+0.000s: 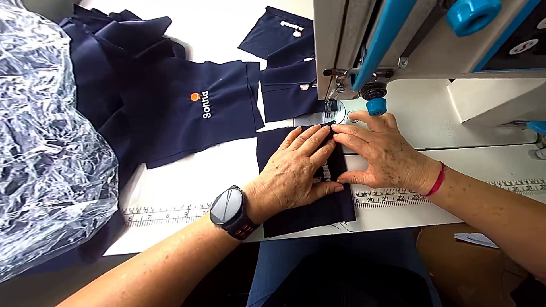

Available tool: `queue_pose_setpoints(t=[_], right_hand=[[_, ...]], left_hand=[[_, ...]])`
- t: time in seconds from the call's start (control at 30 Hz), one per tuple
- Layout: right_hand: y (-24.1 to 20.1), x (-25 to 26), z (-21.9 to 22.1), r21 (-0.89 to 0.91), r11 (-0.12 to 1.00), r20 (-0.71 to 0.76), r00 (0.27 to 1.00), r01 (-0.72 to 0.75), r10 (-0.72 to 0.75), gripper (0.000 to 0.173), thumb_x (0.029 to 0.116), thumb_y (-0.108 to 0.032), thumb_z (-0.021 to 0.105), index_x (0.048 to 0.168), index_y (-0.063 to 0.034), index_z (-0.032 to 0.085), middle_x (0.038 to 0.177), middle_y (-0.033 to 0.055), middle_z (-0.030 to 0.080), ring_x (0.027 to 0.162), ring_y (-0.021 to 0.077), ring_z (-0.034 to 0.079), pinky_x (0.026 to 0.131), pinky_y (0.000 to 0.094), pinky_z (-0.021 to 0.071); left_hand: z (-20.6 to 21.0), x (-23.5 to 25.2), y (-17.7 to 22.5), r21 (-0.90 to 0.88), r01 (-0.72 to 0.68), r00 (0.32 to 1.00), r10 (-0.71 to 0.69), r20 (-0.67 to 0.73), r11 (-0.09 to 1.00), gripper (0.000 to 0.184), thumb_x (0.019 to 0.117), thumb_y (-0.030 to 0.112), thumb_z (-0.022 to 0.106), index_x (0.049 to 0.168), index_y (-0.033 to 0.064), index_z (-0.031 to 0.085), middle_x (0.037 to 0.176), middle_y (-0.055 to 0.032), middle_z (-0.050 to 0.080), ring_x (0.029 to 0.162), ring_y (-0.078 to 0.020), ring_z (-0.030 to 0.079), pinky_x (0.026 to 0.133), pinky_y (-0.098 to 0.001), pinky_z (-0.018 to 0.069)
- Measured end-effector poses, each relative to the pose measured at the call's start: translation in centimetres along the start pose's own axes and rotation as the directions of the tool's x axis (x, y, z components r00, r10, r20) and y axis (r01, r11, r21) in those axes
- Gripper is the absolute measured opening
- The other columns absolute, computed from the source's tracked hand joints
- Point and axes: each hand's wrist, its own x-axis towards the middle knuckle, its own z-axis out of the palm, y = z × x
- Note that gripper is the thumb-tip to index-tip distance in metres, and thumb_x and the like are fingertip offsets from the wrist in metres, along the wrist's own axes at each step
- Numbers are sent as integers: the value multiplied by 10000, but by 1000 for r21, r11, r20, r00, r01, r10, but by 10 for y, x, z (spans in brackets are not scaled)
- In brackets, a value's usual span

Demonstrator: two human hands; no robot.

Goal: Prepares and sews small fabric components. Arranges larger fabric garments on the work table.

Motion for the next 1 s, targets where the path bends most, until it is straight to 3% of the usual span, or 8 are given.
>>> queue_pose_setpoints(t=[0.1, 0.27, 0.5, 0.77, 0.9, 1.0], right_hand=[[4, 5, 1, -36, 999, 20, 1000, -6, 6, 770, 881, -722, 492, 1322, -127, 703, 1392, 34, 661, 1326, 328, 518, 948, 528, 375], [7, 12, 4, -72, 997, 8, 1000, -30, 30, 814, 864, -747, 488, 1293, -94, 716, 1386, 64, 666, 1343, 319, 521, 971, 531, 365], [9, 15, 6, -45, 996, 25, 997, -78, 80, 869, 839, -777, 496, 1335, -89, 691, 1402, 64, 653, 1263, 320, 561, 937, 525, 383], [9, 18, 6, -55, 991, 43, 991, -122, 125, 877, 834, -769, 511, 1327, -67, 690, 1389, 93, 658, 1222, 325, 591, 916, 539, 401], [7, 8, -4, -40, 993, 67, 991, -114, 116, 911, 852, -797, 456, 1358, -69, 665, 1451, 85, 616, 1404, 367, 475, 1034, 602, 359], [5, -32, -32, -95, 989, -105, 989, -114, 104, 672, 978, -604, 511, 1328, -53, 668, 1470, 113, 592, 1458, 352, 401, 1148, 558, 265]], left_hand=[[-1, 4, -10, -5, -20, 1000, 20, 12, 1000, 845, 936, 719, 423, 1379, 27, 623, 1490, -180, 551, 1418, -330, 494, 1160, -559, 365], [-7, 13, -25, -40, -58, 996, 61, 59, 997, 873, 934, 718, 434, 1421, 9, 577, 1515, -175, 527, 1437, -324, 474, 1179, -568, 335], [-9, 15, -29, -60, -48, 998, 50, 35, 997, 830, 928, 724, 450, 1392, 59, 627, 1494, -227, 524, 1429, -372, 467, 1175, -562, 343], [-10, 21, -36, -83, -51, 998, 55, 43, 995, 820, 911, 721, 486, 1395, 74, 632, 1497, -225, 523, 1429, -371, 467, 1173, -541, 351], [-10, 23, -37, -82, -49, 997, 53, 52, 995, 831, 907, 720, 490, 1405, 68, 622, 1504, -230, 513, 1435, -372, 459, 1174, -539, 353], [-9, 23, -38, -78, -43, 998, 47, 53, 996, 837, 909, 727, 478, 1407, 71, 620, 1507, -234, 509, 1440, -370, 453, 1177, -542, 349]])
